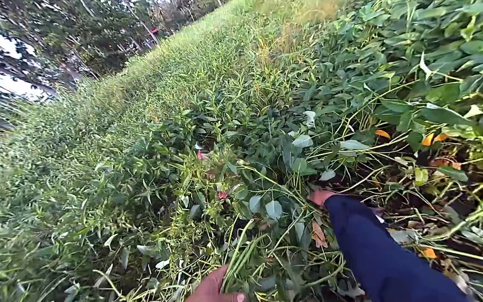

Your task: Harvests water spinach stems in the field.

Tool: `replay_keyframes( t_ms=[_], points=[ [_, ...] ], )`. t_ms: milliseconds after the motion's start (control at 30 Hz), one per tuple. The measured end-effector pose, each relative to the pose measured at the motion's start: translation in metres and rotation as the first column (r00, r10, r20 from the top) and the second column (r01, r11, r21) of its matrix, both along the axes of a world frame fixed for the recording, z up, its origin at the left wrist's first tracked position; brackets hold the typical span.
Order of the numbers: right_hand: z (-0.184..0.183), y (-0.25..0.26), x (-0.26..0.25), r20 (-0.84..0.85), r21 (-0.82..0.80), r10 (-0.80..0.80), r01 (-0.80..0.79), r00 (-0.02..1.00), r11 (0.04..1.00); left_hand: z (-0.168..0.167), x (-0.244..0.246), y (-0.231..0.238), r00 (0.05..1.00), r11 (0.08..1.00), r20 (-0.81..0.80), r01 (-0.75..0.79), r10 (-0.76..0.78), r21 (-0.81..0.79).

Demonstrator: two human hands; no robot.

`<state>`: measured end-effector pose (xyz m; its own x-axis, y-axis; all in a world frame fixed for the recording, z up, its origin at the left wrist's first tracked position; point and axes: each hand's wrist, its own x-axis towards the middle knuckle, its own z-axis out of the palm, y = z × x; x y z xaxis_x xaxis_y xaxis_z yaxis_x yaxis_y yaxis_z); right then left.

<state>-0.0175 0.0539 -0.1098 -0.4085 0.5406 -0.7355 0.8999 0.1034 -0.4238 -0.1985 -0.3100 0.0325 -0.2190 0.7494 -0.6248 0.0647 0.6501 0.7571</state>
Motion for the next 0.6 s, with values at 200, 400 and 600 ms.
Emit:
replay_keyframes(
  t_ms=[200, 400, 600],
  points=[
    [-0.018, 0.006, 0.034, -0.017, 0.177, 0.12, -0.115, 0.993, 0.978, 0.01, -0.037, -0.019, 0.998, 0.995, -0.029, -0.061, 0.059, -0.085],
    [0.045, -0.048, 0.027, -0.737, -0.15, -0.318, 0.315, 0.597, 0.937, 0.024, -0.062, -0.052, 0.978, 0.979, 0.04, -0.204, 0.204, 0.007],
    [0.056, -0.217, -0.081, -0.753, -0.147, -0.002, -0.165, 0.658, 0.975, 0.039, -0.062, -0.067, 0.979, 0.969, 0.062, -0.202, 0.195, 0.143]
  ],
)
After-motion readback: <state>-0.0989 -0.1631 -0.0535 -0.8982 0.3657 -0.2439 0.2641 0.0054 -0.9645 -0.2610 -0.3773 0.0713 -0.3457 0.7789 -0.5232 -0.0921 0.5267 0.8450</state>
